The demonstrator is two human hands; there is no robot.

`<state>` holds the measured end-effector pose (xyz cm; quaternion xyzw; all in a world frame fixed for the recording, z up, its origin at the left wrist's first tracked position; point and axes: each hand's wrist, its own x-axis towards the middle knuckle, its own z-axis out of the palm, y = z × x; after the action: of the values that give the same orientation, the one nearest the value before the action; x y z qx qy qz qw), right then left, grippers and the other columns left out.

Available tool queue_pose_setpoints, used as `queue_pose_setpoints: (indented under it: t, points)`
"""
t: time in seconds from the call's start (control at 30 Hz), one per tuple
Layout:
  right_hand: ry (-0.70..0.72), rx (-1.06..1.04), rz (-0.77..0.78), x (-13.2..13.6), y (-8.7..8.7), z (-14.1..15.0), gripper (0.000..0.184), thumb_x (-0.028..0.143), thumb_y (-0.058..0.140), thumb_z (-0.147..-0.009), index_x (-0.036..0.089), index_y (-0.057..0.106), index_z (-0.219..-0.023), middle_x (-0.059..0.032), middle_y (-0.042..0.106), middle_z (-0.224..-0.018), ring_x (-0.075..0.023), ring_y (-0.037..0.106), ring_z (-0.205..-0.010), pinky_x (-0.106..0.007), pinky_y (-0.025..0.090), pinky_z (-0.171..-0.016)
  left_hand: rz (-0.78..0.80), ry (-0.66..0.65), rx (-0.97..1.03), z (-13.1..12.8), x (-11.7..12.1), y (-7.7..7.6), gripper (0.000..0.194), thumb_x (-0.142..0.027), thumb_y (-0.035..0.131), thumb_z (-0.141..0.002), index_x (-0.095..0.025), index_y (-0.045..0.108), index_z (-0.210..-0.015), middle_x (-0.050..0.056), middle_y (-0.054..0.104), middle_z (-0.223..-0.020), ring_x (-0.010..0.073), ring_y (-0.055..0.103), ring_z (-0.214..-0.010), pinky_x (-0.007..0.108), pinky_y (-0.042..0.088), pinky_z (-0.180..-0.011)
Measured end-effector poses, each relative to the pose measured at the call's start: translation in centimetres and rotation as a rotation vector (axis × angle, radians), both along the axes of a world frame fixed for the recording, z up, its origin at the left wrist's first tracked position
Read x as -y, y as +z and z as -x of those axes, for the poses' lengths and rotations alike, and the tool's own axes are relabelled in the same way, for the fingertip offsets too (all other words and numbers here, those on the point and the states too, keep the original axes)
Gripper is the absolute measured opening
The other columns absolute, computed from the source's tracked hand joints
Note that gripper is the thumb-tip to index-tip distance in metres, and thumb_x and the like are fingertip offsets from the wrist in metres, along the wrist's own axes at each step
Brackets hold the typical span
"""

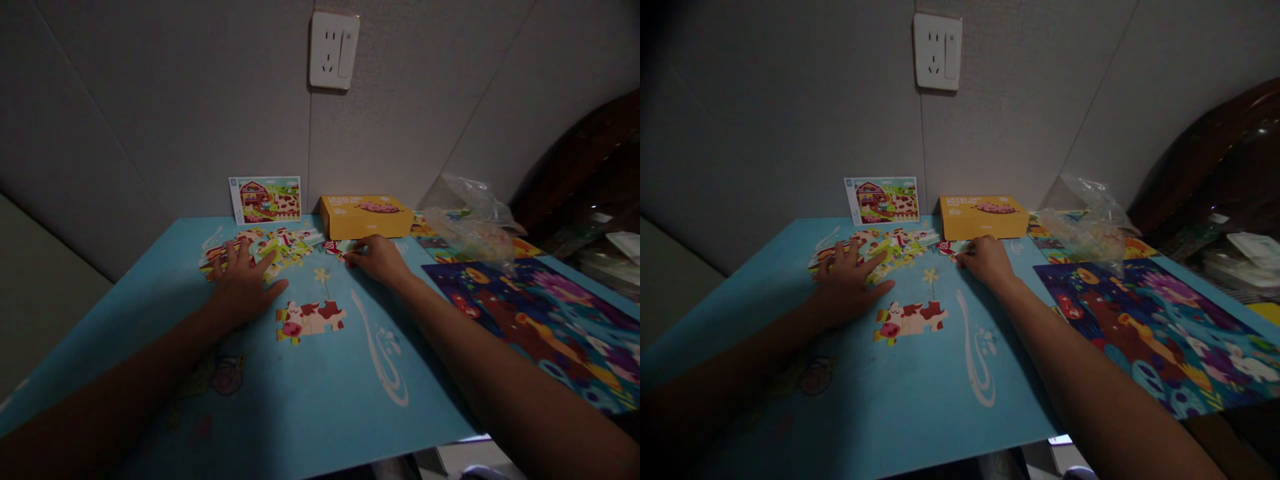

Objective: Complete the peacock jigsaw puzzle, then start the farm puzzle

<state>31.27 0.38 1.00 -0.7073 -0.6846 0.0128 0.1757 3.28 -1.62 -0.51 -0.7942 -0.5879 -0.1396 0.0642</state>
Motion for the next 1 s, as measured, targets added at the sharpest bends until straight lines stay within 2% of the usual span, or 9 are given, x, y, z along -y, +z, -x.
queue_pose_setpoints:
  t: [0.13, 0.27, 0.4, 0.5, 0.63, 0.73, 0.8, 0.87, 1.0]
  points:
    - [0.035, -0.022, 0.029, 0.1, 0.3, 0.3, 0.030, 0.045, 0.065, -0.080, 0.017, 0.074, -0.085, -0.0094, 0.072, -0.087, -0.0214, 0.064, -0.079, -0.027, 0.040, -0.064, 0.012, -0.010, 0.005, 0.1, -0.1, -0.3, 0.060, -0.058, 0.051, -0.085, -0.032, 0.050, -0.138, 0.014, 0.029, -0.155, 0.0486, 0.018, -0.141, 0.072, 0.022, -0.103]
    - [0.015, -0.034, 0.009, 0.0, 0.3, 0.7, 0.039, 0.053, 0.068, -0.077, 0.015, 0.072, -0.088, -0.0107, 0.071, -0.089, -0.0215, 0.063, -0.081, -0.027, 0.040, -0.064, 0.027, -0.037, 0.007, 0.2, -0.1, -0.4, 0.058, -0.056, 0.051, -0.085, -0.032, 0.050, -0.138, 0.012, 0.031, -0.154, 0.0475, 0.017, -0.142, 0.072, 0.021, -0.104]
    - [0.021, -0.016, -0.006, -0.3, 0.2, 0.9, 0.031, 0.046, 0.068, -0.078, 0.015, 0.069, -0.083, -0.0112, 0.070, -0.088, -0.0222, 0.062, -0.082, -0.028, 0.040, -0.068, 0.033, -0.043, 0.022, 0.0, -0.1, 0.1, 0.058, -0.052, 0.052, -0.084, -0.028, 0.051, -0.138, 0.012, 0.032, -0.154, 0.0464, 0.018, -0.142, 0.071, 0.023, -0.104]
    - [0.075, -0.104, 0.000, 0.0, 0.4, 1.3, 0.035, 0.047, 0.071, -0.073, 0.014, 0.067, -0.086, -0.0110, 0.068, -0.087, -0.0223, 0.060, -0.080, -0.030, 0.041, -0.068, 0.030, -0.121, 0.062, -0.2, 0.1, 0.8, 0.064, -0.044, 0.051, -0.086, -0.023, 0.039, -0.146, 0.012, 0.038, -0.151, 0.0435, 0.019, -0.142, 0.069, 0.023, -0.106]
    - [0.315, -0.255, -0.091, 1.4, 1.2, 2.8, 0.040, 0.047, 0.075, -0.070, 0.015, 0.062, -0.092, -0.0083, 0.065, -0.091, -0.0198, 0.058, -0.081, -0.029, 0.043, -0.070, 0.079, -0.371, 0.086, -0.2, 0.9, 1.4, 0.077, -0.031, 0.051, -0.085, -0.024, 0.016, -0.153, 0.010, 0.036, -0.153, 0.0398, 0.013, -0.145, 0.065, 0.022, -0.110]
    - [0.593, -0.286, -0.178, 2.7, 1.8, 4.2, 0.040, 0.045, 0.076, -0.071, 0.018, 0.060, -0.095, -0.0075, 0.062, -0.100, -0.0208, 0.057, -0.092, -0.031, 0.044, -0.079, 0.159, -0.549, 0.046, -0.2, 1.6, 1.3, 0.077, -0.029, 0.052, -0.085, -0.026, 0.016, -0.153, 0.011, 0.031, -0.155, 0.0378, 0.012, -0.146, 0.064, 0.021, -0.111]
    - [0.710, -0.286, -0.183, 3.2, 2.1, 4.8, 0.041, 0.045, 0.075, -0.073, 0.019, 0.059, -0.100, -0.0066, 0.062, -0.103, -0.0213, 0.056, -0.098, -0.033, 0.043, -0.085, 0.161, -0.577, 0.024, -0.2, 1.6, 1.2, 0.073, -0.028, 0.051, -0.086, -0.024, 0.021, -0.152, 0.013, 0.034, -0.153, 0.0369, 0.013, -0.146, 0.063, 0.019, -0.112]
    - [0.675, -0.230, -0.169, 3.1, 2.0, 4.7, 0.043, 0.045, 0.073, -0.076, 0.019, 0.059, -0.107, -0.0082, 0.062, -0.107, -0.0228, 0.055, -0.102, -0.034, 0.043, -0.089, 0.098, -0.479, 0.034, -0.3, 1.4, 1.2, 0.068, -0.030, 0.049, -0.086, -0.021, 0.028, -0.150, 0.015, 0.035, -0.152, 0.0370, 0.016, -0.145, 0.062, 0.019, -0.112]
    - [0.201, 0.012, -0.065, 1.8, 1.1, 2.8, 0.043, 0.042, 0.067, -0.079, 0.013, 0.064, -0.110, -0.0184, 0.060, -0.110, -0.0295, 0.054, -0.104, -0.039, 0.042, -0.089, -0.006, -0.016, 0.102, -0.3, 0.2, 1.3, 0.064, -0.038, 0.047, -0.086, -0.013, 0.038, -0.145, 0.021, 0.045, -0.144, 0.0426, 0.018, -0.143, 0.063, 0.025, -0.108]
